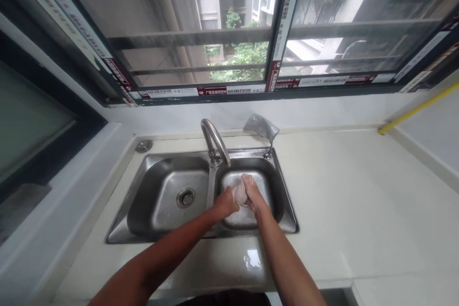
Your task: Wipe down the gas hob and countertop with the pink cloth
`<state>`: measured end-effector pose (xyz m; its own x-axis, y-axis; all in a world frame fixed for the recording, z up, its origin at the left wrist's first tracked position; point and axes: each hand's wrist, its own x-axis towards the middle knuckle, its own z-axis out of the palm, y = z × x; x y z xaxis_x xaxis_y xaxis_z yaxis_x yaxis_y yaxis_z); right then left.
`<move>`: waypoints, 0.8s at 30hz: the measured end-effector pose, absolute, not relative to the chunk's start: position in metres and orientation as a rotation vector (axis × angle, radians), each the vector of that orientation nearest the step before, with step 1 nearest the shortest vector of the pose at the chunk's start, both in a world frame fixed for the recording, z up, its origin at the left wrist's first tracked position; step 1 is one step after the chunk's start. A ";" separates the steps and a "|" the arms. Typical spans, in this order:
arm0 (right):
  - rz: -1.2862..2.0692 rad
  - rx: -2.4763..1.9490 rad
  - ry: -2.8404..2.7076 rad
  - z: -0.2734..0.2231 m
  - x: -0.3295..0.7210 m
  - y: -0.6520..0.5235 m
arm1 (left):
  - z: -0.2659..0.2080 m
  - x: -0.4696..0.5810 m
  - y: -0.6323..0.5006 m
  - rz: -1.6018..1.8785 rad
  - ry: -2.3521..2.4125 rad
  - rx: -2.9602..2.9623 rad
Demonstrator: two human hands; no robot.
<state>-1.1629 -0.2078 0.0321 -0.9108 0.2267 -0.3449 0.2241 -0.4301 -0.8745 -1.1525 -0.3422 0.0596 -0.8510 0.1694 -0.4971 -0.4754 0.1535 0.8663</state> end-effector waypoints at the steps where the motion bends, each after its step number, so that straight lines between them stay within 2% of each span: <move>1: 2.611 -0.716 -1.558 0.035 -1.159 -0.208 | 0.064 -1.153 -0.344 1.734 1.995 -0.278; 3: 2.640 -0.789 -1.291 0.045 -1.154 -0.205 | 0.075 -1.152 -0.347 1.748 2.031 -0.230; 6: 2.570 -0.744 -1.093 0.068 -1.151 -0.191 | 0.093 -1.147 -0.352 1.853 1.777 -0.298; 11: 2.541 -0.299 -1.331 0.118 -1.129 -0.179 | 0.116 -1.130 -0.355 1.751 0.930 -0.482; 14: 2.527 0.022 -1.484 0.140 -1.109 -0.189 | 0.123 -1.122 -0.345 1.902 0.660 -0.572; 18: 2.568 -0.046 -1.316 0.149 -1.094 -0.194 | 0.137 -1.120 -0.322 2.104 0.780 -0.560; 24: 2.640 -0.547 -0.995 0.124 -1.099 -0.172 | 0.161 -1.110 -0.288 2.487 1.449 -0.335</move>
